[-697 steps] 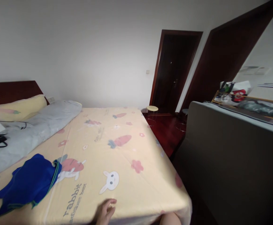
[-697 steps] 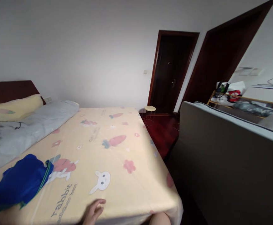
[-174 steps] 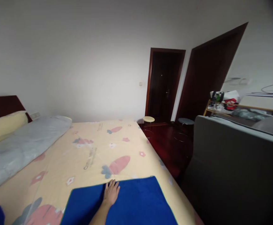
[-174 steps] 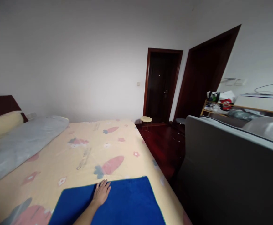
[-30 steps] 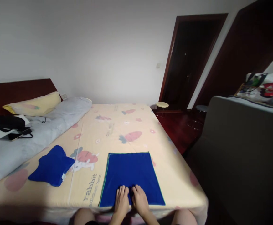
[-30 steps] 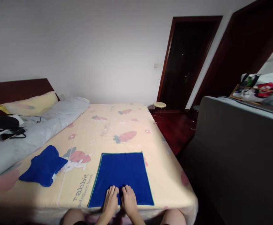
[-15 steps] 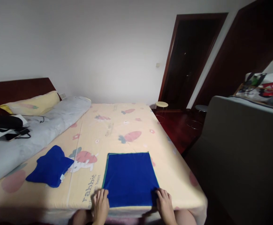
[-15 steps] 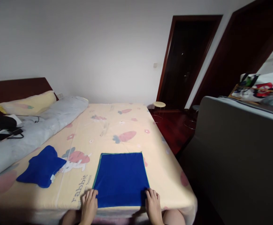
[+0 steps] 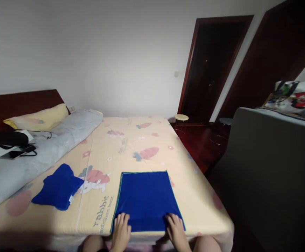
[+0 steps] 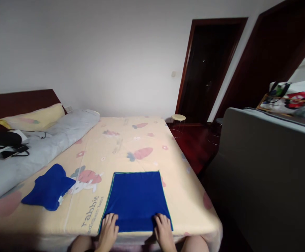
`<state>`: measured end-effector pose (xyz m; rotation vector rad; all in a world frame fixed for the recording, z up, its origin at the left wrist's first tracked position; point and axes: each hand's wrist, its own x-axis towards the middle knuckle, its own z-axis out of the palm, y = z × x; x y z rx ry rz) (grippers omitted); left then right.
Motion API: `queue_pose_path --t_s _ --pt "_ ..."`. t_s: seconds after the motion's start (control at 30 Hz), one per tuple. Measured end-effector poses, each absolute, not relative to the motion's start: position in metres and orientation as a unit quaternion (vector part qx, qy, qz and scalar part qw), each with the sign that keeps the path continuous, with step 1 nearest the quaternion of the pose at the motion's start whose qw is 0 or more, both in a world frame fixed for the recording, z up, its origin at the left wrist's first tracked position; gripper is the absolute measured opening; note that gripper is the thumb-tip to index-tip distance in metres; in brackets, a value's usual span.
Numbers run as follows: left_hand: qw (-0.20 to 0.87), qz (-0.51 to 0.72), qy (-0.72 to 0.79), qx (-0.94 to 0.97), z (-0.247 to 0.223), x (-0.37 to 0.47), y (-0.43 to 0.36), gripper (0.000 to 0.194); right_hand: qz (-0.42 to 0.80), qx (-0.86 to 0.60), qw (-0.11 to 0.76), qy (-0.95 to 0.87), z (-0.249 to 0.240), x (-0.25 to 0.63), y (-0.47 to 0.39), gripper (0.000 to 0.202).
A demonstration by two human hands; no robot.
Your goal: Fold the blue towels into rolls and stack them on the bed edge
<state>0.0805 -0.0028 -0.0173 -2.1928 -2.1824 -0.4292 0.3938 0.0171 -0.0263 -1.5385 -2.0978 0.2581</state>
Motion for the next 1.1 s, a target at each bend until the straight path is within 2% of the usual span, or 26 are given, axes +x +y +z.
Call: queue_pose_path --t_s 0.13,0.23,0.4,0.53,0.63,0.73,0.83,0.93,1.1 --pt "0.058 -0.204 -0.682 -0.7 -0.011 0.025 -0.018 0.034 0.069 -0.588 0.279 -0.756 -0.036 0.457 0.011 0.039" --pt "0.057 -0.214 -0.682 -0.697 0.001 0.025 -0.017 0.032 0.061 -0.591 0.289 -0.75 -0.028 0.46 0.011 0.038" --pt "0.006 -0.22 -0.633 -0.742 0.021 0.099 0.004 0.036 0.107 -0.561 0.306 -0.762 0.009 0.382 0.019 0.037" --pt "-0.07 -0.166 -0.623 -0.762 0.009 0.16 0.013 0.045 0.188 -0.534 0.247 -0.786 0.029 0.31 0.021 0.04" --pt "-0.102 -0.109 -0.652 -0.743 -0.005 0.163 0.013 0.05 0.188 -0.55 0.209 -0.786 0.022 0.3 0.02 0.046" --pt "-0.061 -0.113 -0.683 -0.719 -0.011 0.125 0.006 0.046 0.167 -0.54 0.207 -0.798 0.002 0.34 0.018 0.05" --pt "0.036 -0.147 -0.724 -0.673 -0.01 0.07 -0.008 0.038 0.136 -0.568 0.221 -0.781 -0.018 0.402 0.016 0.043" --pt "0.079 -0.162 -0.734 -0.655 -0.009 0.027 -0.02 0.033 0.106 -0.602 0.233 -0.757 -0.026 0.444 0.014 0.038" --pt "0.061 -0.176 -0.726 -0.662 0.0 0.039 -0.012 0.039 0.069 -0.654 0.205 -0.725 -0.001 0.417 0.026 0.036"
